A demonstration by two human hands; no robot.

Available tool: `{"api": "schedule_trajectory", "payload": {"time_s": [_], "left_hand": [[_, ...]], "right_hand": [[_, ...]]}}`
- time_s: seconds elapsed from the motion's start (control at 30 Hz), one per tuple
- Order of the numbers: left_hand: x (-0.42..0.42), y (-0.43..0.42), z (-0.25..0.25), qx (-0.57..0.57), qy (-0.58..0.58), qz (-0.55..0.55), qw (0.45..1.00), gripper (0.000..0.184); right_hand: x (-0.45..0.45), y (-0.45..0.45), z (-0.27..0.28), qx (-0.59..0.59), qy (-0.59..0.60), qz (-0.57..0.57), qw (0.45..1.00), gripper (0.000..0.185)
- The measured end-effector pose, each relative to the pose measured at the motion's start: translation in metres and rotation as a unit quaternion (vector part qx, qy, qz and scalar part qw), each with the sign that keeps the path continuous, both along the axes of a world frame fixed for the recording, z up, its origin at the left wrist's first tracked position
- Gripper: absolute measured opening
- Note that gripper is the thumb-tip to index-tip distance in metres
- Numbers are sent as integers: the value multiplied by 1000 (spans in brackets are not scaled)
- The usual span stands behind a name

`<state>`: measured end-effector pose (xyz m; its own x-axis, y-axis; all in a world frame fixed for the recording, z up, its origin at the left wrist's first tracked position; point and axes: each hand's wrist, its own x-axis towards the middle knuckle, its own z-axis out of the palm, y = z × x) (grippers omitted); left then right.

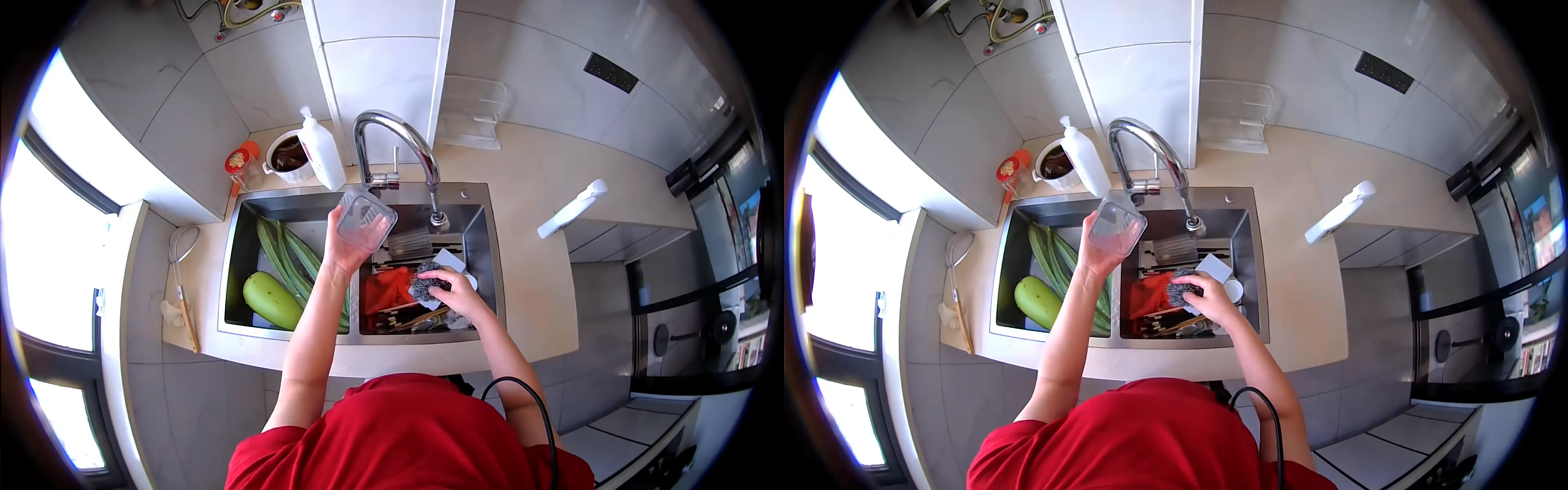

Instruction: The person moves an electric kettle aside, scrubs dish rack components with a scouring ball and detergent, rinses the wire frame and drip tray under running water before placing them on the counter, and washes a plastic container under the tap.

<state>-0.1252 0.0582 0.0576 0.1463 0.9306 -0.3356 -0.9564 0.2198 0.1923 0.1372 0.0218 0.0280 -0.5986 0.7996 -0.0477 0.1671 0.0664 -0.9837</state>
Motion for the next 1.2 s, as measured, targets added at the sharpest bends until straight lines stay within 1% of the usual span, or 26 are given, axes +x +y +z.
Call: {"api": "schedule_trajectory", "payload": {"time_s": [0.07,0.1,0.13,0.17,0.2,0.23,0.27,0.33,0.47,0.5,0.53,0.57,0.6,0.67,0.73,0.77,0.8,0.87,0.9,0.97,1.0,1.07,1.1,1.13,1.17,1.2], "left_hand": [[16,-3,7,51,-2,18,999,59],[21,-4,9,58,-38,2,998,50],[28,-5,14,58,-38,4,998,50],[37,-5,21,44,-51,5,998,44],[44,-5,24,31,-63,7,998,38],[47,-1,18,57,-58,9,997,39],[50,1,16,57,-57,12,997,39],[56,2,14,35,-64,-6,997,39],[67,-2,16,47,-65,13,997,39],[70,-5,15,47,-65,16,997,39],[73,-8,13,46,-61,24,997,46],[74,-10,12,45,-56,33,997,52],[73,-12,10,44,-57,37,997,52],[71,-13,4,46,-101,-14,994,69],[73,-15,-1,25,-94,-15,995,72],[73,-16,-3,6,-88,-20,996,76],[74,-17,-5,4,-88,-18,996,76],[75,-17,-10,-23,-85,-26,996,78],[76,-16,-12,-24,-85,-25,996,78],[79,-14,-19,-58,-84,-8,995,71],[80,-13,-24,-58,-84,-6,995,71],[81,-9,-36,-65,-33,34,997,59],[79,-6,-46,-65,-32,36,997,59],[78,-3,-54,-47,-45,41,997,52],[76,-2,-63,-29,-58,45,997,47],[75,-4,-65,-29,-59,48,997,47]], "right_hand": [[14,4,-34,116,-70,-67,989,33],[20,9,-64,126,-83,-92,984,30],[24,11,-80,127,-84,-90,984,30],[28,13,-91,137,-108,-90,980,29],[31,13,-95,148,-132,-90,976,29],[34,14,-97,141,-157,-44,977,25],[37,14,-100,142,-156,-42,977,25],[42,14,-99,144,-336,55,929,23],[46,20,-94,176,-336,39,925,13],[41,15,-81,188,-390,28,901,10],[42,12,-75,189,-390,31,901,10],[42,9,-71,221,-370,28,902,10],[43,8,-68,253,-350,27,902,9],[47,21,-68,240,-367,39,898,12],[48,49,-63,236,-239,-136,932,23],[49,64,-53,223,-177,-163,945,31],[46,78,-28,209,-114,-189,953,38],[37,103,-9,249,-36,-191,949,48],[31,111,1,249,-37,-190,949,48],[17,118,14,308,-15,-140,941,47],[12,118,14,308,-14,-139,941,47],[2,116,14,288,-7,-80,954,49],[-1,112,11,252,0,-83,964,49],[-4,104,19,242,0,-70,968,52],[-6,97,21,247,11,-65,967,52],[-8,91,22,253,21,-60,965,51]]}}
